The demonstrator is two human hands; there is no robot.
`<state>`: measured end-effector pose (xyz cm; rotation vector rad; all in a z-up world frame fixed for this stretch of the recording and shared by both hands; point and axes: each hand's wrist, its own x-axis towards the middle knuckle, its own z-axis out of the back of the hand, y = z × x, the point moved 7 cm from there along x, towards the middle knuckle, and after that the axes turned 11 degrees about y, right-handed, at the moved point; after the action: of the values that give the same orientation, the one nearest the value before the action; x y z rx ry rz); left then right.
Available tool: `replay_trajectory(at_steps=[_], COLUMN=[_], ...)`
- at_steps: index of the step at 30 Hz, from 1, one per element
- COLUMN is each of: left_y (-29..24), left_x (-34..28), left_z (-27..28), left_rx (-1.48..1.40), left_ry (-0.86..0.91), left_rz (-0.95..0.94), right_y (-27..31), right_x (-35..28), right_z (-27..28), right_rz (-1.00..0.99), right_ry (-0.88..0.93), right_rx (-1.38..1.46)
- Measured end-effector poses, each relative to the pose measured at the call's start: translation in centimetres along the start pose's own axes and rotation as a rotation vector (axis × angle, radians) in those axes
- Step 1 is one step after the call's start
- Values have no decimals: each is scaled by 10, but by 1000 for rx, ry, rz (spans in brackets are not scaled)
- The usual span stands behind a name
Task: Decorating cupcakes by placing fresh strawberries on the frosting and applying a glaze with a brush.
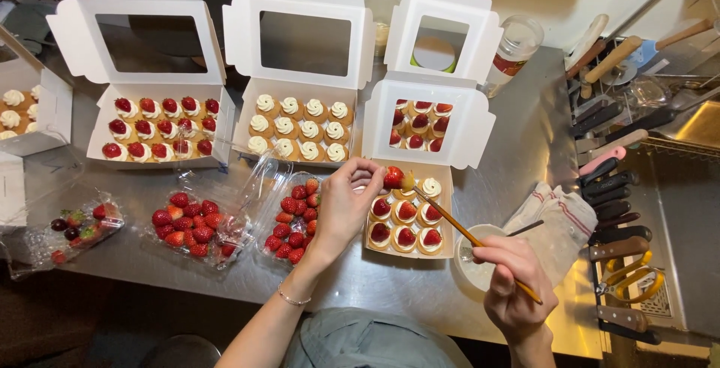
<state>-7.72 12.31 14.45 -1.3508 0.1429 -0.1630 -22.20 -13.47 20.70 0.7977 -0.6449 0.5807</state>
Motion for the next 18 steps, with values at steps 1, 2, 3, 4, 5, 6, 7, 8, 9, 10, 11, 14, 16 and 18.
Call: replay_trajectory(at_steps=[1,2,3,4,5,6,7,8,9,10,11,14,16,18], left_y=[-3,-6,-9,-9,-10,-11,-12,-12,-12,-12,-11,-10,-13,-20], left_x=[0,0,-1,-2,-2,-2,-2,-2,-2,-1,-1,0,-1,-3], left_z=[1,2,3,4,5,6,7,9,11,11,12,14,15,15], left_rx=[-1,13,27,26,28,29,29,7,-16,-16,-38,-64,-70,-96], left_ry=[0,-16,-32,-31,-28,-28,-29,-33,-37,-39,-47,-46,-37,7], left_rz=[-1,-2,-4,-2,-5,-10,-11,-13,-16,-15,-15,-30,-43,-80], right_y=[1,5,8,8,7,5,6,7,9,9,10,6,7,10], right_x=[1,1,1,0,1,2,1,2,2,3,4,2,7,22], right_z=[-2,-4,-6,-7,-12,-17,-15,-16,-17,-16,-15,-10,-5,-2], right_rz=[1,23,44,43,34,28,29,39,49,51,56,34,5,-54], right_ry=[0,8,17,18,68,117,118,150,181,183,195,111,18,-28], right_rx=[-1,0,1,1,21,41,42,29,17,19,-23,-29,8,110])
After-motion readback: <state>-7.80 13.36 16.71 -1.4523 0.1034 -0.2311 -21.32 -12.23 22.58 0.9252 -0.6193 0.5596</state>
